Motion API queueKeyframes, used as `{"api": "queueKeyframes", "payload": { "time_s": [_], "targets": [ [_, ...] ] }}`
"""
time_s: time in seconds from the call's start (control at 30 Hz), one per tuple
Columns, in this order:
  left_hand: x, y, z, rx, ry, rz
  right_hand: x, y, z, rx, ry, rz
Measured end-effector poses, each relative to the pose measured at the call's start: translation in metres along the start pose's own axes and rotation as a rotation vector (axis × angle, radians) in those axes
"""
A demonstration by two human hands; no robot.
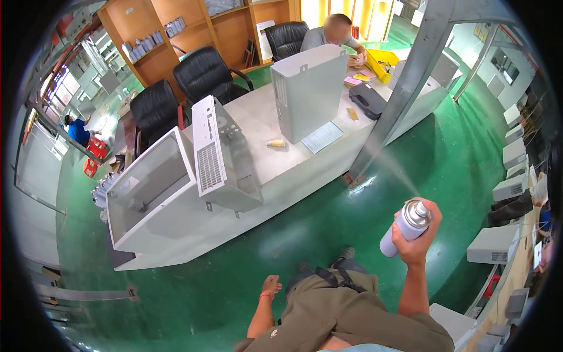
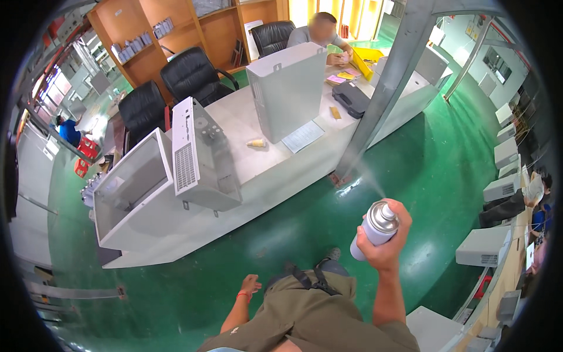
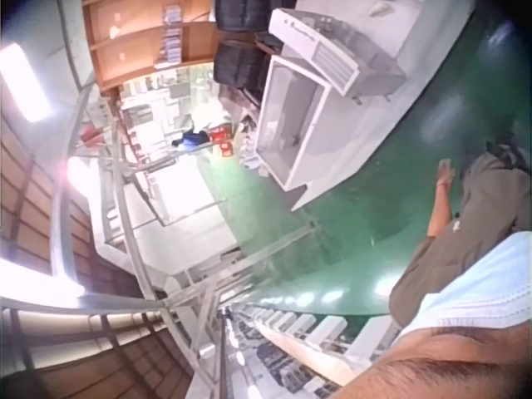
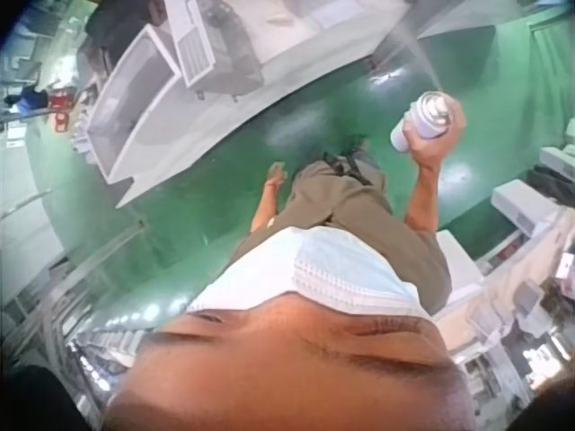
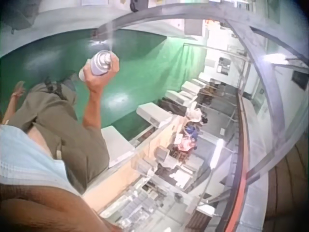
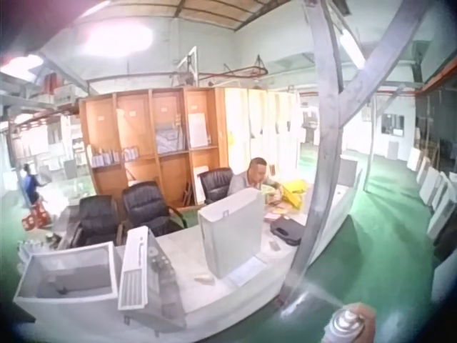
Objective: The recorder prepares metal enclosures by cleaning, sanding, and inspecting them on a fabrication floor.
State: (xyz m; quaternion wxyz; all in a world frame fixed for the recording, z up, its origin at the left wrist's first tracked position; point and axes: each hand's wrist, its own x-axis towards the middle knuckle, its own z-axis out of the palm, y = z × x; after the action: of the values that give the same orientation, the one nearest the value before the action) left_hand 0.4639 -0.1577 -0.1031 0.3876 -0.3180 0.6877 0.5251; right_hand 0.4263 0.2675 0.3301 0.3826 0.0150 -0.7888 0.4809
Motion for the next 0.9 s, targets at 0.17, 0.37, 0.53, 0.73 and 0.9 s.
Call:
{"api": "queueKeyframes", "payload": {
  "time_s": [0.17, 0.37, 0.53, 0.73, 0.9],
  "targets": [
    [0.011, 0.012, -0.001, 0.022, -0.027, 0.033, -0.004, -0.004, -0.008, 0.016, 0.048, 0.003],
    [0.024, 0.037, -0.018, 0.005, 0.007, 0.050, -0.008, -0.004, -0.021, 0.026, 0.073, 0.034],
    [0.030, 0.042, -0.024, -0.035, -0.002, 0.089, -0.016, -0.002, -0.028, 0.055, 0.097, 0.062],
    [0.020, 0.044, -0.008, 0.001, -0.017, 0.059, -0.014, -0.002, -0.031, 0.073, 0.088, 0.046],
    [0.017, 0.036, 0.002, 0.012, -0.016, 0.051, -0.015, 0.003, -0.034, 0.066, 0.054, 0.036]
  ]
}}
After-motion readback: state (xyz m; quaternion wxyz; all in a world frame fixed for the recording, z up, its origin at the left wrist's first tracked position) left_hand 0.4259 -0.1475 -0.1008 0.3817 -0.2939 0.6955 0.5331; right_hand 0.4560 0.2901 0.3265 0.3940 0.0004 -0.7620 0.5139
